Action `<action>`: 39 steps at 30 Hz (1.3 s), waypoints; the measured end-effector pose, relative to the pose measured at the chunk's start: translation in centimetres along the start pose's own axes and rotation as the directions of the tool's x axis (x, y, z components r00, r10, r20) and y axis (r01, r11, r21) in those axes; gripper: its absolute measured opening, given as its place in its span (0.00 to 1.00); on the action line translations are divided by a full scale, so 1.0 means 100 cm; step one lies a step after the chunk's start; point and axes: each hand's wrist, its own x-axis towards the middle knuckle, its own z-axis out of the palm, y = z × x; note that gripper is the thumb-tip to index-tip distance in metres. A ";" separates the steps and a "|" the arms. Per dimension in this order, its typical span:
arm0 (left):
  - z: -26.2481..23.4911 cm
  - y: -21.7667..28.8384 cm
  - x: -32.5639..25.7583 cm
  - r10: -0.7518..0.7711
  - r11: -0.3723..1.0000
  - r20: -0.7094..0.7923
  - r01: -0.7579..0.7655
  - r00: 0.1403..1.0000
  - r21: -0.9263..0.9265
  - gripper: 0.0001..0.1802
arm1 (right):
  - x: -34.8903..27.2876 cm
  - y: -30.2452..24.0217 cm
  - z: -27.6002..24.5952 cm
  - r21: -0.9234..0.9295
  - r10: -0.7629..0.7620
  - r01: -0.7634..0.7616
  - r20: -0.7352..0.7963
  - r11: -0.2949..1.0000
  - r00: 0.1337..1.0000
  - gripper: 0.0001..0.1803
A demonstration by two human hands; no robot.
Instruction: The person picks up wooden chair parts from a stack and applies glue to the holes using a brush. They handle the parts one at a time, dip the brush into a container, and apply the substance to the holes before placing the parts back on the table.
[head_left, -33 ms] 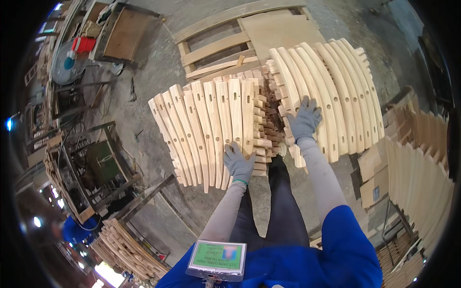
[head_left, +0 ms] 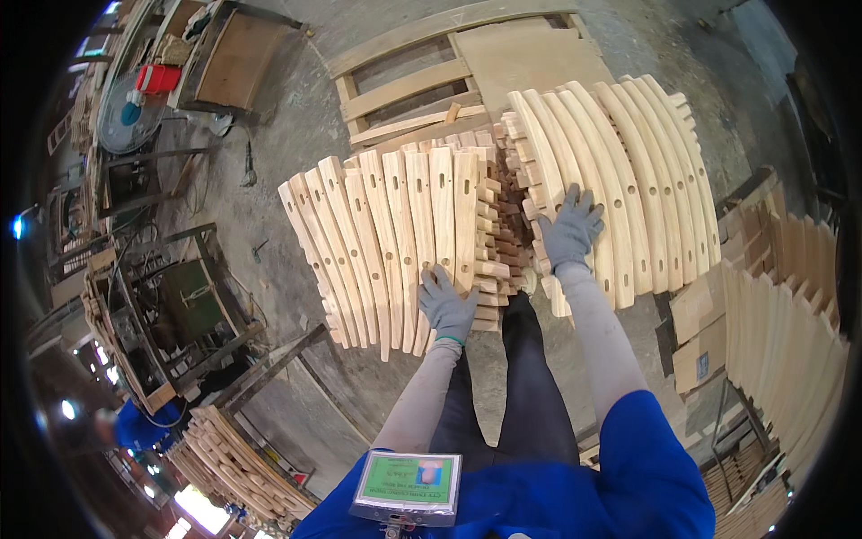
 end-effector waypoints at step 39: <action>0.002 0.003 0.009 -0.007 0.907 0.293 0.130 0.956 -0.402 0.60 | -0.083 0.019 -0.042 0.412 -0.316 0.258 0.079 0.874 0.945 0.60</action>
